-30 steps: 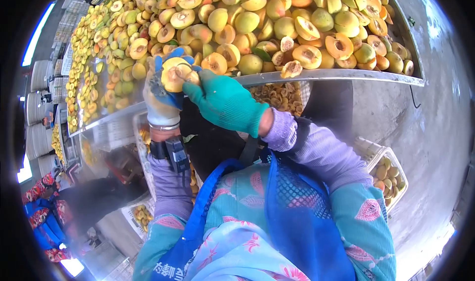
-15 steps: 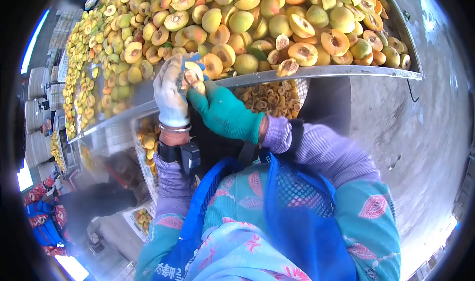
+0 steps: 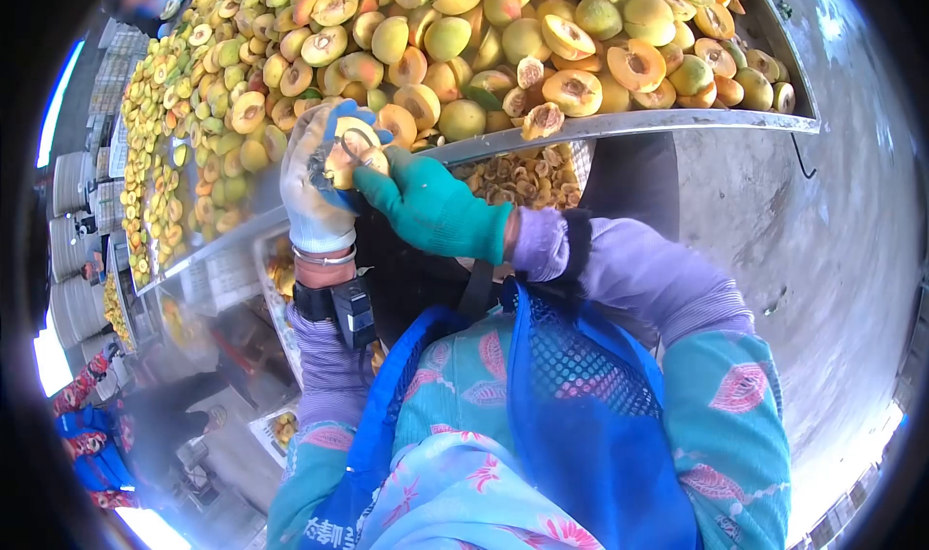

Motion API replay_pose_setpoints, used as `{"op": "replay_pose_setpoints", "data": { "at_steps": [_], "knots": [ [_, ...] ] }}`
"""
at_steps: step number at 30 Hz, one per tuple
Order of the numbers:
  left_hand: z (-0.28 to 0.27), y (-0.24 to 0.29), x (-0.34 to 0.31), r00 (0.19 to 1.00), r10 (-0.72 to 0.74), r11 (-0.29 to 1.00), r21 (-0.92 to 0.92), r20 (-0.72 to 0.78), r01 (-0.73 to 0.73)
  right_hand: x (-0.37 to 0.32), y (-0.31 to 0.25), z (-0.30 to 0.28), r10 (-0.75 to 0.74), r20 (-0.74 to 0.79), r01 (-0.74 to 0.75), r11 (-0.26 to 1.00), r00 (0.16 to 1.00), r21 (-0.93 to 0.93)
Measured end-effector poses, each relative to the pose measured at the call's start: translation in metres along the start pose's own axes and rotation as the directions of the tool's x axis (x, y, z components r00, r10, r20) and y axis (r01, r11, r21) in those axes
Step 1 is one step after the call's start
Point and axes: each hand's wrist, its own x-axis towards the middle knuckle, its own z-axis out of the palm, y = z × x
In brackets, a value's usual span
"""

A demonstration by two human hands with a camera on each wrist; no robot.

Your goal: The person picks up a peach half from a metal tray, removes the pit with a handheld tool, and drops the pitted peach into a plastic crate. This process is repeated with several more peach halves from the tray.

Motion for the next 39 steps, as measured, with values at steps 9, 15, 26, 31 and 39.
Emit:
{"op": "replay_pose_setpoints", "data": {
  "at_steps": [9, 15, 26, 31, 39],
  "knots": [
    [-0.003, -0.013, -0.002, 0.951, 0.311, 0.884, 0.368, 0.000, -0.289, 0.003, -0.005, 0.003, -0.009, -0.062, -0.001, 0.985, 0.998, -0.171],
    [0.008, -0.008, -0.002, 0.975, 0.220, 0.916, 0.349, -0.029, -0.196, -0.002, -0.007, 0.003, -0.005, -0.029, 0.002, 0.996, 1.000, -0.093],
    [0.015, -0.006, 0.011, 0.993, -0.099, 0.994, 0.052, 0.067, 0.096, -0.013, -0.045, 0.000, 0.423, 0.327, -0.534, 0.643, 0.845, 0.548],
    [0.012, -0.007, 0.023, 0.962, -0.270, 0.934, 0.254, 0.038, 0.252, -0.014, -0.031, -0.004, 0.369, 0.452, -0.579, 0.421, 0.812, 0.698],
    [0.017, -0.011, 0.028, 0.963, -0.181, 0.982, 0.098, 0.201, 0.164, -0.008, -0.032, -0.009, 0.343, 0.401, -0.522, 0.441, 0.850, 0.730]
  ]
}}
